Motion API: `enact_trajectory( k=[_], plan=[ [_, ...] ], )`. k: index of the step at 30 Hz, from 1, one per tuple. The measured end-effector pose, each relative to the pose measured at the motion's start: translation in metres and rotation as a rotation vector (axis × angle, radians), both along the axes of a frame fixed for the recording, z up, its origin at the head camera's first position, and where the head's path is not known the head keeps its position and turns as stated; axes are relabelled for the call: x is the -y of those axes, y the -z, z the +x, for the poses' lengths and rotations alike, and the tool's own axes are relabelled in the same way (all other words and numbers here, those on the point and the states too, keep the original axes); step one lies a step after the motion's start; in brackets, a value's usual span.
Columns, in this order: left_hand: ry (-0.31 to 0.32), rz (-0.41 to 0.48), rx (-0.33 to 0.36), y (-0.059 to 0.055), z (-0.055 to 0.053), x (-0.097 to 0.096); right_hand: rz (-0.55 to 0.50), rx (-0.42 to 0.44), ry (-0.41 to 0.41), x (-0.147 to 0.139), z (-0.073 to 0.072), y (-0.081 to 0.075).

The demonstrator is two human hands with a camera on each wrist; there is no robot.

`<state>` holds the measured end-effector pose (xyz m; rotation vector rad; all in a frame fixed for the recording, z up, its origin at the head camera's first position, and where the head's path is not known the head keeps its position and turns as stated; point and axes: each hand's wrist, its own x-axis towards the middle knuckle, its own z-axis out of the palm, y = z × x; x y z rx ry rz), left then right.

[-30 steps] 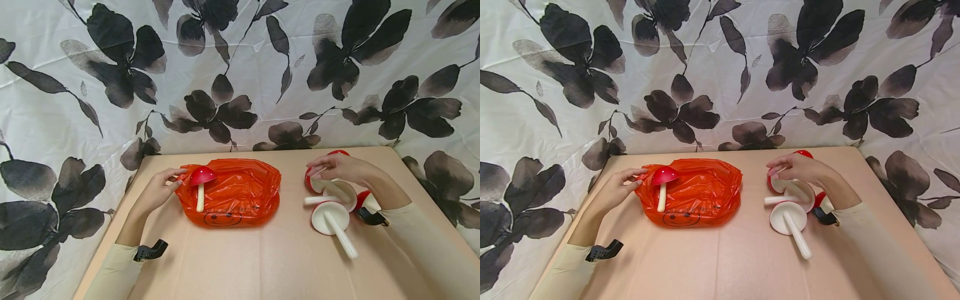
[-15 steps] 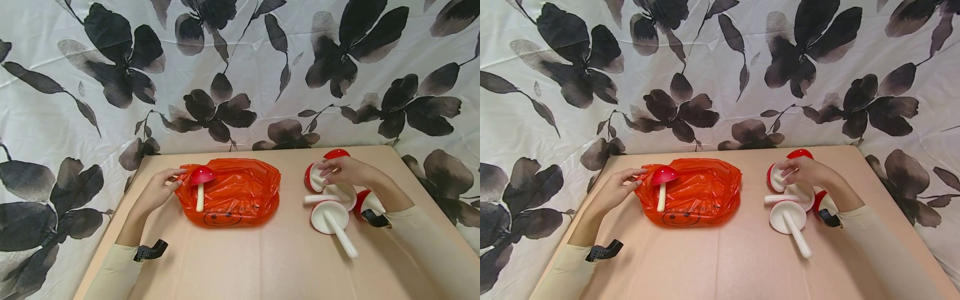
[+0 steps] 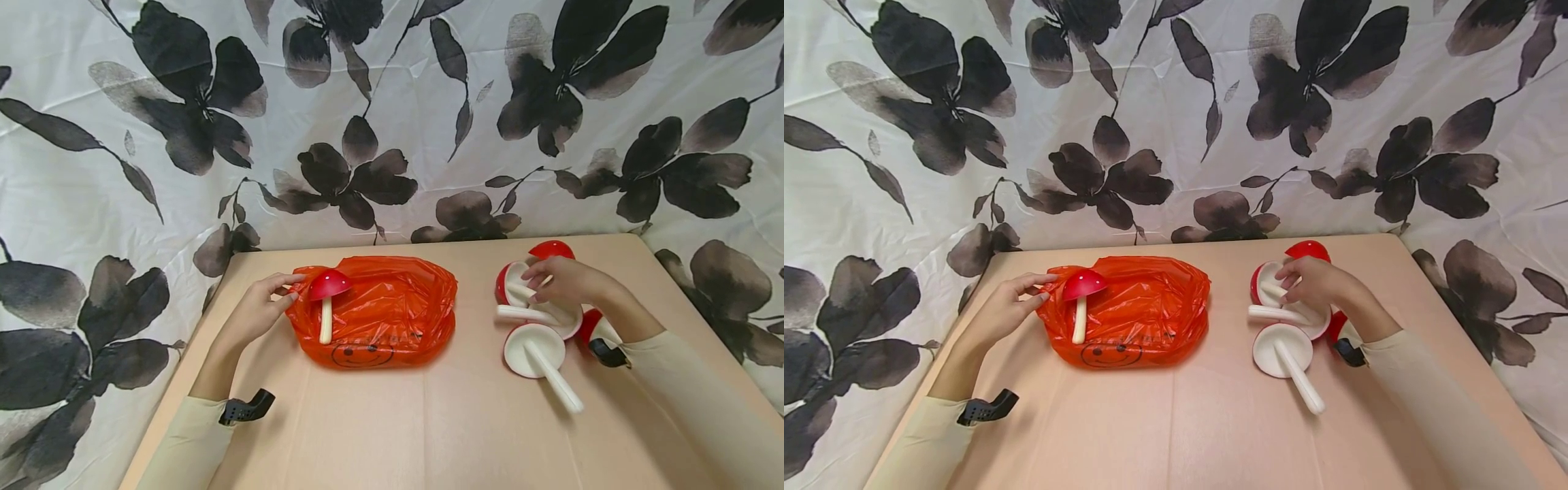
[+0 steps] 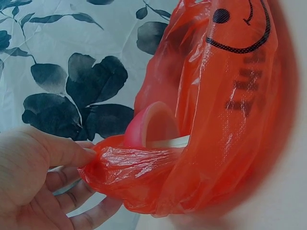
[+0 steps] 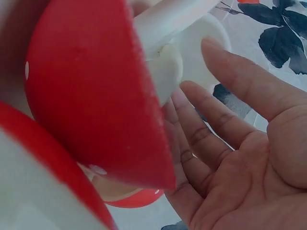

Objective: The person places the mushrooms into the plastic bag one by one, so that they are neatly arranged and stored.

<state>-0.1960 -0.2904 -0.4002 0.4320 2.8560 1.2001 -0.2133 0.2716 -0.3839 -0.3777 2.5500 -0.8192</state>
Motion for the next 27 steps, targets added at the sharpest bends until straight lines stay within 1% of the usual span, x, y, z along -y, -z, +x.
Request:
enact_trajectory(
  k=[7,13,15,20,23,27],
  plan=[
    [-0.002,0.005,0.018,0.000,0.000,0.001,0.062,-0.020,0.015,0.007,-0.001,0.001],
    [-0.001,0.002,0.004,0.001,0.001,0.002,0.110,-0.046,0.037,0.011,-0.002,0.005],
    [-0.001,0.001,0.001,0.001,0.001,0.002,0.135,-0.042,0.045,0.013,-0.003,0.005],
    [-0.003,0.005,-0.001,0.001,0.001,0.001,0.205,-0.068,0.034,0.016,-0.005,0.003],
    [-0.005,0.004,-0.003,0.001,0.001,0.000,0.210,-0.099,0.015,0.015,-0.007,0.002],
    [-0.009,-0.001,-0.002,0.001,0.000,-0.001,0.190,-0.111,0.003,0.012,-0.011,0.001]
  ],
)
